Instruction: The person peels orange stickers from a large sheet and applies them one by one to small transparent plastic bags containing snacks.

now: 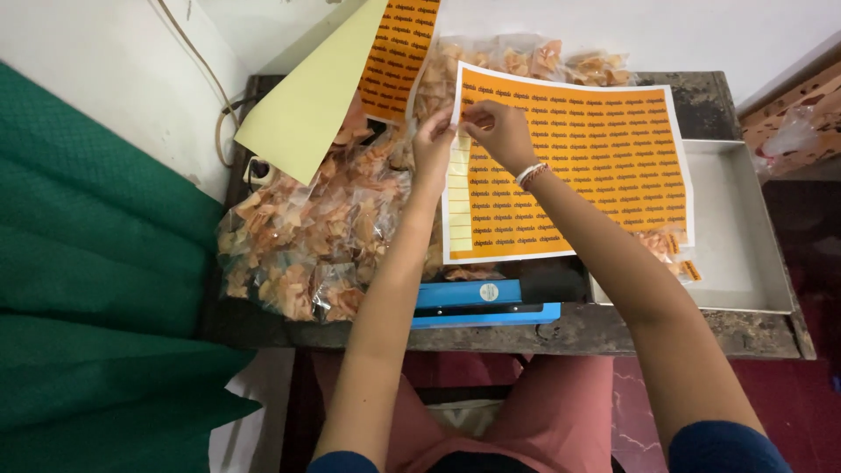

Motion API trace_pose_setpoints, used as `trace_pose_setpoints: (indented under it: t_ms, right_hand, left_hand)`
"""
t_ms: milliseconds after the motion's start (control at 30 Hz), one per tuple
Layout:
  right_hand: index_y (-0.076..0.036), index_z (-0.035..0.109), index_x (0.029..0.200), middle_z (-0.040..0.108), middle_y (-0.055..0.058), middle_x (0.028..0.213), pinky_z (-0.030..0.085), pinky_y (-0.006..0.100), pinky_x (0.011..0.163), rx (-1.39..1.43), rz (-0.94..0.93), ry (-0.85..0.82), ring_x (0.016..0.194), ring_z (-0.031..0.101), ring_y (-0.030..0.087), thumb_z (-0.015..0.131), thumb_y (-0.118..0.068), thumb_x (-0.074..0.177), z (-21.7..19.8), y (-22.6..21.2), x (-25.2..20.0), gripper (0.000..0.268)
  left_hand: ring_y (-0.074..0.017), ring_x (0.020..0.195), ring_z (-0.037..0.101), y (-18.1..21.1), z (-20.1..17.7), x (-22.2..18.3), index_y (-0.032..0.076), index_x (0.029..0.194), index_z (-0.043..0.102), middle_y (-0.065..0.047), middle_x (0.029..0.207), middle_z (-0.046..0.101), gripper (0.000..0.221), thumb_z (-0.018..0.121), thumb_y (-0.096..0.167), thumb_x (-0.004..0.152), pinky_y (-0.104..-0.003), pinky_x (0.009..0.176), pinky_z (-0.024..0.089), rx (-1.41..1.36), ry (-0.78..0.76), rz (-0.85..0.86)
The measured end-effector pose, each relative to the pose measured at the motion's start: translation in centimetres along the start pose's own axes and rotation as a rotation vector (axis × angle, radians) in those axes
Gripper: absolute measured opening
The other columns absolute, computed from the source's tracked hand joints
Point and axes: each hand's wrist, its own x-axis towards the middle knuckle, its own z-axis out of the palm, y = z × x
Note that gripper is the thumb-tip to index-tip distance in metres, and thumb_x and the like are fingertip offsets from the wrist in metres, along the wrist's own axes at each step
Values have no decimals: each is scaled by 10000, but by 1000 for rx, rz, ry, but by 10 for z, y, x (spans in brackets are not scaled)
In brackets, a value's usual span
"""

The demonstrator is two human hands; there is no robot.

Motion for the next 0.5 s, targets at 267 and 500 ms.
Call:
trace_pose_setpoints:
  t_ms: [267, 500]
  right_hand:
    - [-40, 807, 1175, 816, 127, 1061, 668, 316, 861, -49, 41, 10, 1036, 792, 249, 823, -115, 1028, 4, -2, 5, 166]
    - [-37, 813, 1175, 815, 148, 988, 648, 271, 742, -55, 90, -62, 900, 796, 233, 767, -119, 1065, 0, 0, 11, 145]
  left_hand:
    - [-143, 974, 719, 5, -3, -1, 128, 1256, 815, -94, 1071, 781, 326, 797, 83, 934, -301, 901, 619, -6, -3, -21]
    - [-153, 957, 728, 10, -5, 0, 153, 1198, 840, -111, 1043, 794, 295, 805, 114, 907, -313, 871, 636, 106, 5, 33]
